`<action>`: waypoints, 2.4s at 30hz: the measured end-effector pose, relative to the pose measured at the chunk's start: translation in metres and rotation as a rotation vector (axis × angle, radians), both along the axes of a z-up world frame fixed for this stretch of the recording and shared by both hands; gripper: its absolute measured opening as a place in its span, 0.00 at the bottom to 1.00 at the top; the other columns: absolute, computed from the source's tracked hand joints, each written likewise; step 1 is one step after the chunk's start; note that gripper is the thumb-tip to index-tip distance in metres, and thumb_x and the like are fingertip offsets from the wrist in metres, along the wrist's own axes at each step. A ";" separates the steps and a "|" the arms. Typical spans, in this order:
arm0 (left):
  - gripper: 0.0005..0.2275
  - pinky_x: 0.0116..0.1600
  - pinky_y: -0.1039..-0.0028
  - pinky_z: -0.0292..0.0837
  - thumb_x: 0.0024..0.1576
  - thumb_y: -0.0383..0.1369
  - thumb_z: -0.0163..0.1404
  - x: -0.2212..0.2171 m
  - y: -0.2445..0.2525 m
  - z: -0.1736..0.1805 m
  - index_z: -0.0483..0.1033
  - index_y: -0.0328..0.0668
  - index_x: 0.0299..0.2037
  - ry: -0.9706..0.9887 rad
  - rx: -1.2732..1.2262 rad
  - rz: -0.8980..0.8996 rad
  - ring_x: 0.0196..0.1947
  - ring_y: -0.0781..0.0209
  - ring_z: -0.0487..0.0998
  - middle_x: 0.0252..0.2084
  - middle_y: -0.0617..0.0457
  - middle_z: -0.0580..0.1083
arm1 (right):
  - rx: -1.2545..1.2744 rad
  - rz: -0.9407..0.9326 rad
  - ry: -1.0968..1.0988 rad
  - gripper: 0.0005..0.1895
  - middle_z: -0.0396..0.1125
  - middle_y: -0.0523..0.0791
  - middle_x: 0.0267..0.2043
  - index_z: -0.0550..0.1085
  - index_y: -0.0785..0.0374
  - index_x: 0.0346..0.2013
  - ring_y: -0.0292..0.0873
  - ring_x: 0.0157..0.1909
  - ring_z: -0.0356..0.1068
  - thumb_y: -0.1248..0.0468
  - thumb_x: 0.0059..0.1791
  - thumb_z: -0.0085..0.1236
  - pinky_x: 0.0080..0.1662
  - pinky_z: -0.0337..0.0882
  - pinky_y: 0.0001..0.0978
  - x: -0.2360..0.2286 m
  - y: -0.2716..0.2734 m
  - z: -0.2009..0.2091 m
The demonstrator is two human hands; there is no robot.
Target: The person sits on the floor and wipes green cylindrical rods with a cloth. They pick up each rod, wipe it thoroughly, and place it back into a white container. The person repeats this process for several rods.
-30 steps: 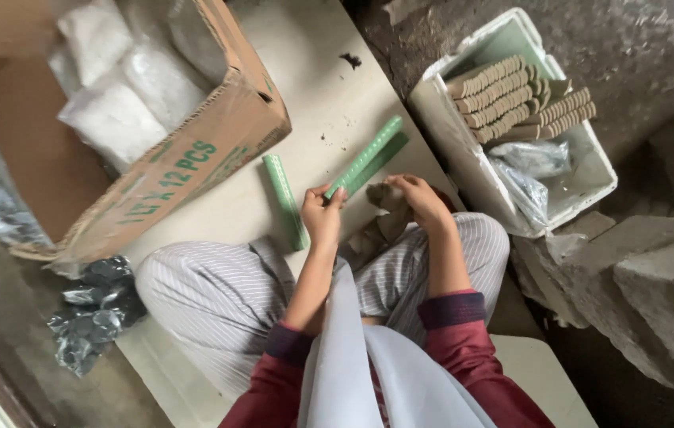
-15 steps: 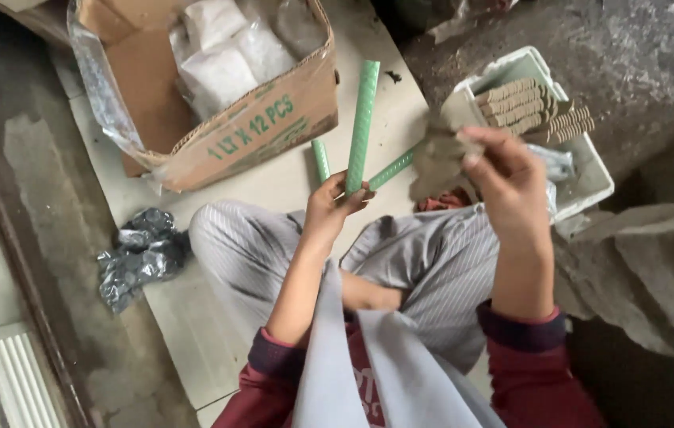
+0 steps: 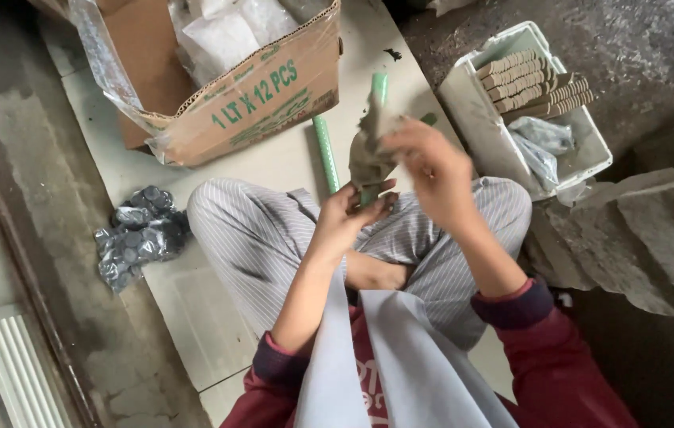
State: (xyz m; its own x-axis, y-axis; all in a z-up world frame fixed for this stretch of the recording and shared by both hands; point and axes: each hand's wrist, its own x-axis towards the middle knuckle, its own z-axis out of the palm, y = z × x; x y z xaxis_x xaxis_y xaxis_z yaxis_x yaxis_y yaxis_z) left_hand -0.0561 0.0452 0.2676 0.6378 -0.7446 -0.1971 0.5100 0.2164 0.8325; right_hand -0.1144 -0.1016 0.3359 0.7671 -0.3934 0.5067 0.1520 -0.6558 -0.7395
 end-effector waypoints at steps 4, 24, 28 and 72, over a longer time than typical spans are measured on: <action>0.13 0.44 0.67 0.84 0.55 0.21 0.60 0.002 0.013 -0.030 0.76 0.30 0.49 -0.157 0.115 -0.033 0.39 0.55 0.83 0.42 0.39 0.80 | -0.409 0.126 0.041 0.18 0.64 0.52 0.68 0.79 0.53 0.55 0.66 0.69 0.58 0.63 0.50 0.65 0.64 0.64 0.58 -0.015 0.009 -0.040; 0.19 0.44 0.65 0.84 0.56 0.18 0.53 -0.011 0.031 0.004 0.72 0.25 0.59 0.017 0.124 -0.159 0.40 0.46 0.84 0.46 0.32 0.79 | -0.658 -0.008 -0.287 0.10 0.74 0.58 0.46 0.78 0.74 0.46 0.62 0.53 0.74 0.72 0.58 0.49 0.56 0.69 0.58 -0.004 -0.044 -0.027; 0.19 0.43 0.68 0.84 0.57 0.18 0.52 -0.016 0.030 -0.013 0.72 0.26 0.60 0.031 0.124 -0.151 0.39 0.49 0.84 0.47 0.35 0.79 | -0.650 -0.050 -0.178 0.14 0.73 0.58 0.48 0.77 0.72 0.48 0.62 0.55 0.72 0.67 0.60 0.44 0.57 0.66 0.59 -0.014 -0.031 -0.058; 0.37 0.51 0.56 0.80 0.56 0.58 0.50 0.104 0.083 -0.020 0.68 0.29 0.63 -0.171 -0.120 -0.332 0.52 0.44 0.80 0.54 0.34 0.76 | -0.239 0.142 0.357 0.11 0.62 0.47 0.34 0.73 0.65 0.48 0.50 0.39 0.59 0.72 0.51 0.60 0.43 0.67 0.43 -0.045 -0.055 -0.052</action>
State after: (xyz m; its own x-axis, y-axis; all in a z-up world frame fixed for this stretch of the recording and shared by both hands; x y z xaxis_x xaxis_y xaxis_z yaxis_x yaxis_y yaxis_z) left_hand 0.0480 0.1284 0.2480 0.3739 -0.9274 -0.0077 0.4252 0.1640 0.8901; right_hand -0.1591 -0.1566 0.2844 0.9483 -0.1754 0.2645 0.0162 -0.8056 -0.5922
